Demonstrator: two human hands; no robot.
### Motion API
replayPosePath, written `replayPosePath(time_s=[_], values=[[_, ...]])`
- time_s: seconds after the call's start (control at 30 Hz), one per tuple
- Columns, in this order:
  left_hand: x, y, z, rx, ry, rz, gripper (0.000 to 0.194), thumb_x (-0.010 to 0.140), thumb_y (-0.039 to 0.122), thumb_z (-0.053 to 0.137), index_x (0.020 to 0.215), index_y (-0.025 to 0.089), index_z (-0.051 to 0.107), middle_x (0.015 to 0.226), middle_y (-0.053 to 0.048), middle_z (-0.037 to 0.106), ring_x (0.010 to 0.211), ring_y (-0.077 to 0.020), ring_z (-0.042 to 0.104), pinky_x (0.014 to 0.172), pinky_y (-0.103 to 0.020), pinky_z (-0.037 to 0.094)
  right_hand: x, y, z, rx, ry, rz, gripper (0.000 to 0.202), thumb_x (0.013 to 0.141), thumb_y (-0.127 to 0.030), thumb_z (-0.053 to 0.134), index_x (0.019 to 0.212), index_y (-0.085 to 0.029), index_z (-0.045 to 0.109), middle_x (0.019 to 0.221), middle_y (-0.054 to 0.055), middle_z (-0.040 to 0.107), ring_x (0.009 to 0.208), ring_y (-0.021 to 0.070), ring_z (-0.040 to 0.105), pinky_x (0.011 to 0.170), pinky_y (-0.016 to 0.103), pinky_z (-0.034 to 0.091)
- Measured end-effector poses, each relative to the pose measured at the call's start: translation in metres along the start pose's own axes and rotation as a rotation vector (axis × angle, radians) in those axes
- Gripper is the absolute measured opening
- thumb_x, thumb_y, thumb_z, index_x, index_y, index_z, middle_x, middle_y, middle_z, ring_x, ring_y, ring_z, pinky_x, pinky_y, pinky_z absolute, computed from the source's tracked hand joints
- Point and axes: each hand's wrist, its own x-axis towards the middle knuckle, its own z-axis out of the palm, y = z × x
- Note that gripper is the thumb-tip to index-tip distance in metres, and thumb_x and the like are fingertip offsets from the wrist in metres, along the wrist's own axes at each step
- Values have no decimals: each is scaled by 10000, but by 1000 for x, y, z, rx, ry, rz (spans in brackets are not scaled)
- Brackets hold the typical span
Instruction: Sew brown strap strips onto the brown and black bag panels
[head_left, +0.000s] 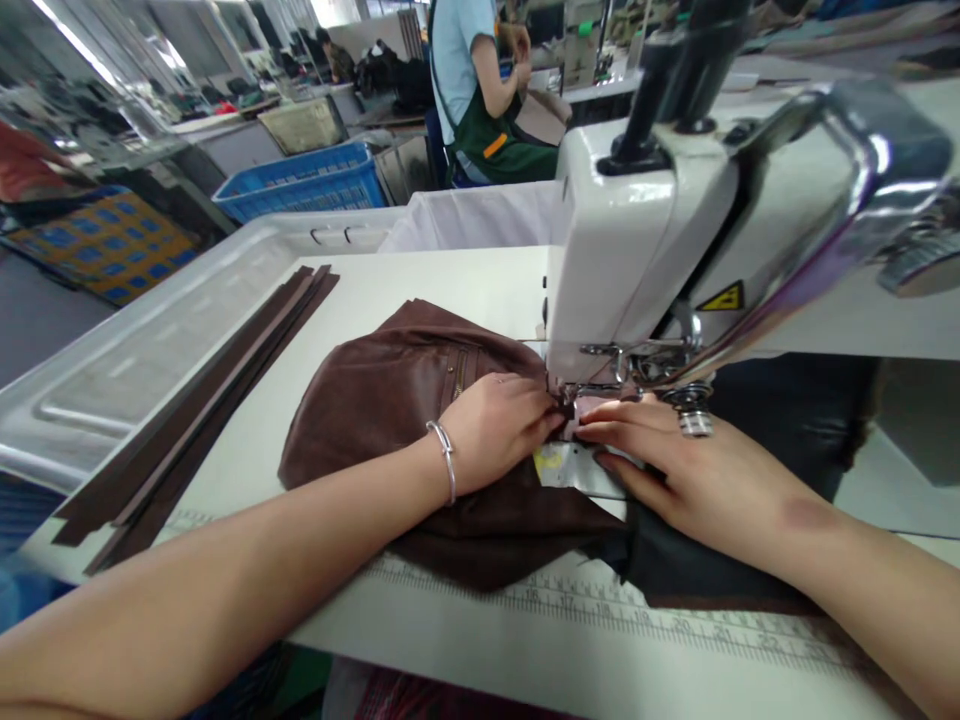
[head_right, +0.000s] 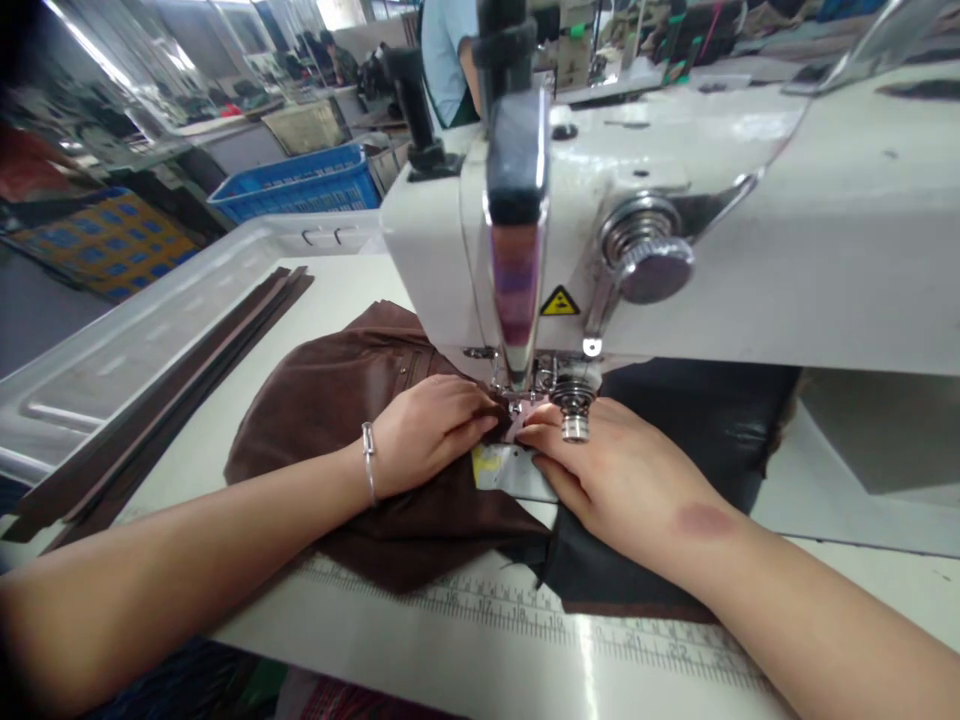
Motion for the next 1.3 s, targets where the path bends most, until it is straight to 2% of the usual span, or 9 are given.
replayPosePath(time_s=[0.1, 0.2, 0.33, 0.43, 0.57, 0.73, 1.13, 1.3], values=[[1, -4, 2, -77, 74, -106, 298, 969, 306, 433, 884, 115, 646, 839, -59, 668, 806, -167, 625, 729, -292, 495, 2, -2, -1, -13, 26, -45, 317, 925, -204, 444, 1196, -267, 597, 1247, 26, 588, 1093, 231, 578, 951, 424, 469], [-2, -6, 6, -106, 82, 8, 230, 945, 290, 487, 932, 151, 669, 922, -50, 687, 896, -168, 629, 823, -316, 488, 1, -2, -2, -11, 29, -59, 325, 903, -177, 455, 1161, -280, 622, 1229, 28, 599, 1068, 239, 594, 912, 423, 491], [-9, 0, 10, -5, 103, 135, 202, 931, 227, 493, 1006, 181, 676, 1049, -39, 680, 987, -169, 613, 946, -359, 459, -1, -1, -1, 29, 0, -6, 297, 894, -164, 466, 1141, -239, 612, 1200, 51, 613, 1079, 239, 584, 947, 435, 473], [-12, 5, 10, 66, 88, 154, 232, 952, 233, 455, 1031, 169, 664, 1066, -39, 674, 993, -154, 611, 977, -352, 461, -3, 0, 1, 17, 4, 9, 312, 904, -184, 468, 1193, -217, 582, 1233, 68, 596, 1104, 241, 569, 954, 439, 470], [-12, 7, 8, 111, 66, 169, 239, 964, 242, 437, 1051, 163, 646, 1088, -43, 662, 1020, -141, 601, 1002, -346, 460, -5, 1, 2, -35, -3, -8, 314, 920, -200, 444, 1193, -243, 593, 1258, 50, 580, 1088, 238, 574, 902, 429, 498], [-10, 4, 8, 102, 65, 189, 240, 958, 238, 438, 1028, 158, 654, 1077, -43, 658, 1002, -154, 599, 1017, -340, 454, -6, 0, 3, -37, -10, 14, 318, 930, -201, 421, 1196, -245, 589, 1259, 36, 570, 1104, 230, 555, 950, 440, 469], [-9, 7, 5, 183, -19, 194, 207, 940, 233, 474, 1002, 144, 650, 1058, -69, 638, 983, -174, 577, 985, -346, 470, -2, 0, 4, -35, -11, 15, 321, 893, -172, 459, 1179, -224, 597, 1249, 51, 578, 1128, 237, 546, 966, 443, 468], [-8, 8, 5, 171, 19, 210, 216, 944, 230, 460, 996, 143, 652, 1039, -59, 646, 967, -175, 572, 954, -327, 486, -1, 0, 3, -30, 14, -7, 315, 899, -175, 465, 1181, -239, 592, 1244, 30, 588, 1117, 216, 557, 983, 429, 456]])
